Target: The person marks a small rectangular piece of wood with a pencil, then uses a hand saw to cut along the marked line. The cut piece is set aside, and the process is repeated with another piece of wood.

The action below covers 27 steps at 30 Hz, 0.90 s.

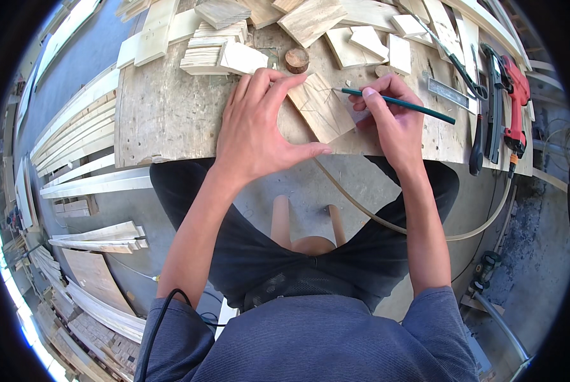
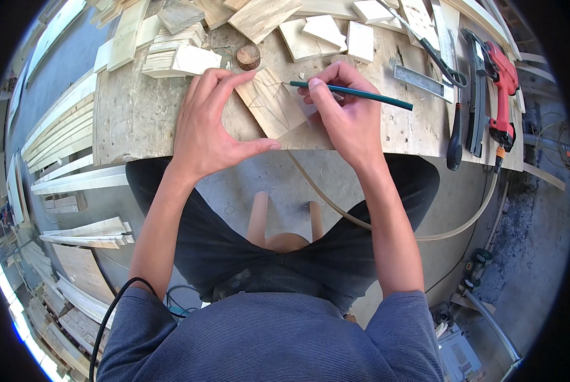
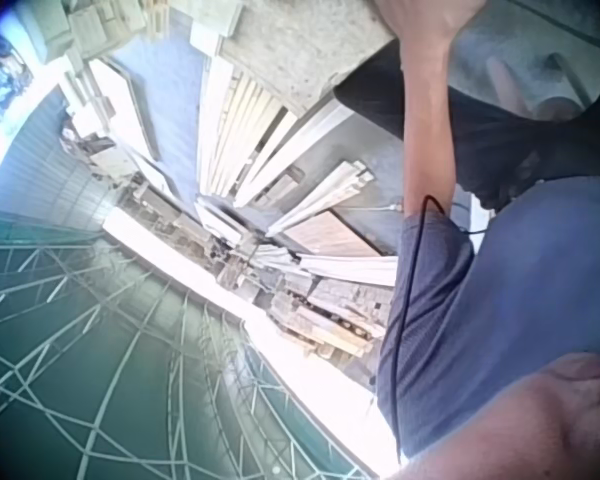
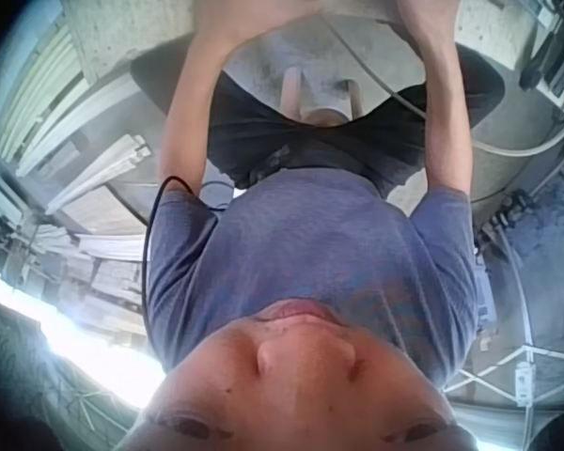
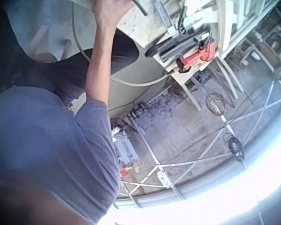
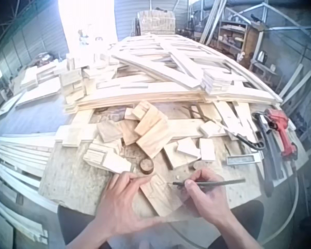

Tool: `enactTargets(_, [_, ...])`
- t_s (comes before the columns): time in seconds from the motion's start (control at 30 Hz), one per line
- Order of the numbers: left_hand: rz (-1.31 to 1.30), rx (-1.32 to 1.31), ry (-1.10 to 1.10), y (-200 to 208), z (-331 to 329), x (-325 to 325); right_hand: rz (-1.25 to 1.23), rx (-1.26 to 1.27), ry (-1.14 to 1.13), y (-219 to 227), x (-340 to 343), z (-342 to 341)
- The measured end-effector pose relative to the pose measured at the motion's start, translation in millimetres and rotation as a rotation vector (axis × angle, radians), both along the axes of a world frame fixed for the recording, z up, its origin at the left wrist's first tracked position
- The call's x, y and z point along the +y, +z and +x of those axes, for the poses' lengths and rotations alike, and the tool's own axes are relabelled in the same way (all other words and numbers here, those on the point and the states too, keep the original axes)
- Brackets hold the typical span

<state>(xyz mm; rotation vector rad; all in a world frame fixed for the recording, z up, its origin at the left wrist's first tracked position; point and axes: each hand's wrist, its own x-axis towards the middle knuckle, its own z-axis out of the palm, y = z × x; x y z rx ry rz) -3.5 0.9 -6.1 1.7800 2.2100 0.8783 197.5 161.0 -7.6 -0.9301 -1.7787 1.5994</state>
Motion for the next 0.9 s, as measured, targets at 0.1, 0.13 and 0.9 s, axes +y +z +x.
enactTargets(0.1, [-0.002,0.003,0.001,-0.6,-0.2,-0.1,-0.012,0.05,0.017,-1.9,1.4,3.5])
enactTargets(0.13, [-0.003,-0.001,0.001,-0.5,-0.1,-0.1,-0.015,0.029,0.035,-2.1,2.4,4.1])
enactTargets(0.9, [0.031,0.024,0.005,-1.2,0.5,0.3,-0.015,0.018,0.029,0.1,1.1,3.2])
